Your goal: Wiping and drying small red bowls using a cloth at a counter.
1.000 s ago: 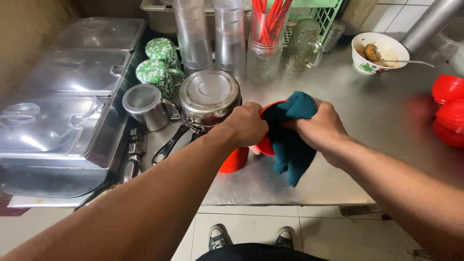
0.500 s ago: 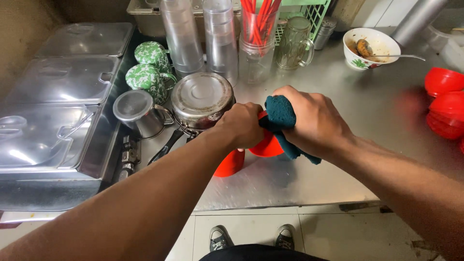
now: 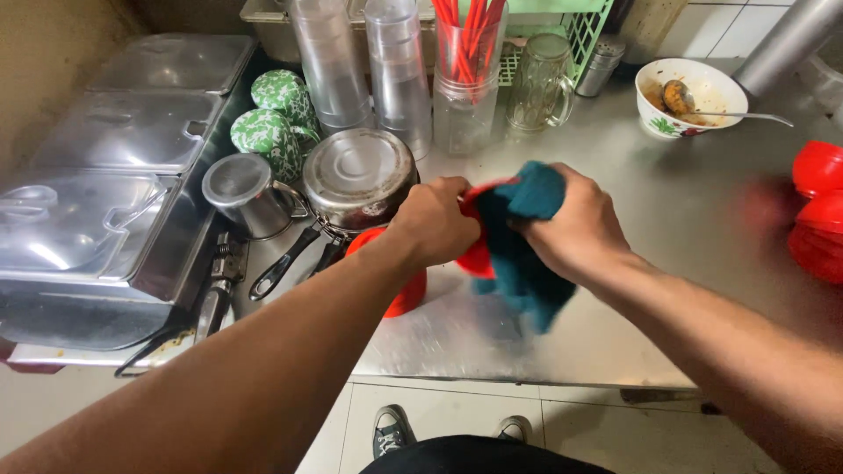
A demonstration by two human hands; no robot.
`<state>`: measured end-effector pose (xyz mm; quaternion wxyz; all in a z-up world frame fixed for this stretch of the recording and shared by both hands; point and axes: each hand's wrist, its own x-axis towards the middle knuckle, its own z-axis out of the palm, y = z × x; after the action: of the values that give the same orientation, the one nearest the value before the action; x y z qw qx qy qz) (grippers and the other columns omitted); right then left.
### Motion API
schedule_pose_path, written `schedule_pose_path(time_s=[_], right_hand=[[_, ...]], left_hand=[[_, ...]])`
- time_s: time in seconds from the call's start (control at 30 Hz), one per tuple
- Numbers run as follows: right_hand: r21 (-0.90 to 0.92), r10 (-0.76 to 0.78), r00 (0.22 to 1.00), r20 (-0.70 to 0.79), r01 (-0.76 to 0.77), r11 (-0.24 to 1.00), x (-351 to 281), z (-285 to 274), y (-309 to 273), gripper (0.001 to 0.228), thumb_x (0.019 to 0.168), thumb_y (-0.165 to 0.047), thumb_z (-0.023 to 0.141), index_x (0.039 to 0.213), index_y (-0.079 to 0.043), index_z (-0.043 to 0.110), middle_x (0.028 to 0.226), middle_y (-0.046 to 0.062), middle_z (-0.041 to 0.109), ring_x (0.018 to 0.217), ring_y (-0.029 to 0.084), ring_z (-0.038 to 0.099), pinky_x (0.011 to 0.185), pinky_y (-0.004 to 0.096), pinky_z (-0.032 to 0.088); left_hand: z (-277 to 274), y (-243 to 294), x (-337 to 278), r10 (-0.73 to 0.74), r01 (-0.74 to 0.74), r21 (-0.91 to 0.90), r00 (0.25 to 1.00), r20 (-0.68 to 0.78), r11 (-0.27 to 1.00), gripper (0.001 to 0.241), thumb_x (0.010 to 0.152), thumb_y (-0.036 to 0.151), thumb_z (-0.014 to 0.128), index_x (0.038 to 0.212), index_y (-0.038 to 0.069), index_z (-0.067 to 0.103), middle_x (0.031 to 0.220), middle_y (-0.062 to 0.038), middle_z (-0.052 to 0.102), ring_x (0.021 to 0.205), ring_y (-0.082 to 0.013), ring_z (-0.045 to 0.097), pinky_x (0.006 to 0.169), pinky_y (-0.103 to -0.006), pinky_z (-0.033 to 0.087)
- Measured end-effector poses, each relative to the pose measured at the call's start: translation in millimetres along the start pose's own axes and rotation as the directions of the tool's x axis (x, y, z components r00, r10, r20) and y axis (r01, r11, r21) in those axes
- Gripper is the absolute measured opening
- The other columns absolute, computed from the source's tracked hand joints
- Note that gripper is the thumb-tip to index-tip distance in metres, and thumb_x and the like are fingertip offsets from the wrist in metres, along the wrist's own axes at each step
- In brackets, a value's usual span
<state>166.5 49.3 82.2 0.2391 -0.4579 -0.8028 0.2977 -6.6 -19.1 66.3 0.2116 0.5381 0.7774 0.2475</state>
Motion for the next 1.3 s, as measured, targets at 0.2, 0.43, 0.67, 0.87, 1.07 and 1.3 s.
schedule_pose_path(time_s=[0.2,0.43,0.67,0.87,1.07,1.3], right_hand=[[-0.145,-0.341,0.933,0.116,0.355,0.923,-6,-22,-20,0.039,0.075,-0.011,0.073,0.114,-0.016,0.069,0.099,0.017,0.076,0.094,0.041,0.071,0.079,0.047,0.055],[0.085,-0.056,0.998,0.013,0.055,0.995,1,-15,12,0.036,0.073,-0.014,0.078,0.108,-0.011,0.069,0.093,0.015,0.076,0.086,0.029,0.076,0.077,0.041,0.058],[0.010,-0.038,0.992,0.117,0.037,0.999,-8,-25,6,0.035,0.074,-0.019,0.079,0.108,-0.012,0.070,0.094,0.016,0.076,0.089,0.032,0.075,0.078,0.043,0.057],[-0.107,-0.201,0.967,0.157,0.219,0.970,-18,-25,-13,0.034,0.080,-0.014,0.070,0.114,-0.016,0.069,0.092,0.017,0.076,0.088,0.038,0.074,0.077,0.046,0.056],[0.181,-0.030,0.991,0.132,0.005,0.983,-11,-12,-2,0.034,0.077,-0.020,0.079,0.109,-0.013,0.071,0.095,0.011,0.078,0.090,0.025,0.076,0.078,0.039,0.058],[0.061,-0.006,0.984,0.178,-0.005,0.998,-12,-4,-17,0.039,0.074,-0.013,0.079,0.112,-0.013,0.070,0.096,0.012,0.078,0.087,0.027,0.077,0.079,0.040,0.058]], left_hand=[[13,16,2,0.001,-0.027,0.174,0.988,0.152,0.984,0.048,0.081,0.039,0.077,0.116,0.007,0.070,0.115,-0.025,0.069,0.112,-0.0402,0.066,0.094,-0.0463,0.055],[30,-4,13,0.028,-0.027,-0.026,0.998,0.055,0.999,0.036,0.079,0.018,0.065,0.112,0.006,0.072,0.107,-0.023,0.074,0.104,-0.0385,0.071,0.090,-0.0435,0.056],[22,12,-7,-0.075,0.092,-0.191,0.993,0.095,0.977,0.039,0.078,0.017,0.063,0.115,0.007,0.070,0.103,-0.022,0.076,0.098,-0.0340,0.077,0.085,-0.0403,0.060],[19,2,-7,0.041,-0.041,-0.002,0.993,0.107,0.999,0.039,0.081,0.013,0.059,0.118,0.008,0.070,0.106,-0.024,0.073,0.102,-0.0400,0.070,0.088,-0.0447,0.055],[2,4,-21,-0.010,0.007,-0.134,1.000,-0.021,0.991,0.038,0.081,0.015,0.058,0.116,0.008,0.071,0.106,-0.025,0.074,0.104,-0.0387,0.072,0.089,-0.0425,0.057],[6,-14,-24,-0.083,0.076,-0.139,0.996,-0.041,0.987,0.037,0.083,0.015,0.059,0.117,0.004,0.069,0.110,-0.026,0.072,0.107,-0.0404,0.070,0.092,-0.0434,0.057]])
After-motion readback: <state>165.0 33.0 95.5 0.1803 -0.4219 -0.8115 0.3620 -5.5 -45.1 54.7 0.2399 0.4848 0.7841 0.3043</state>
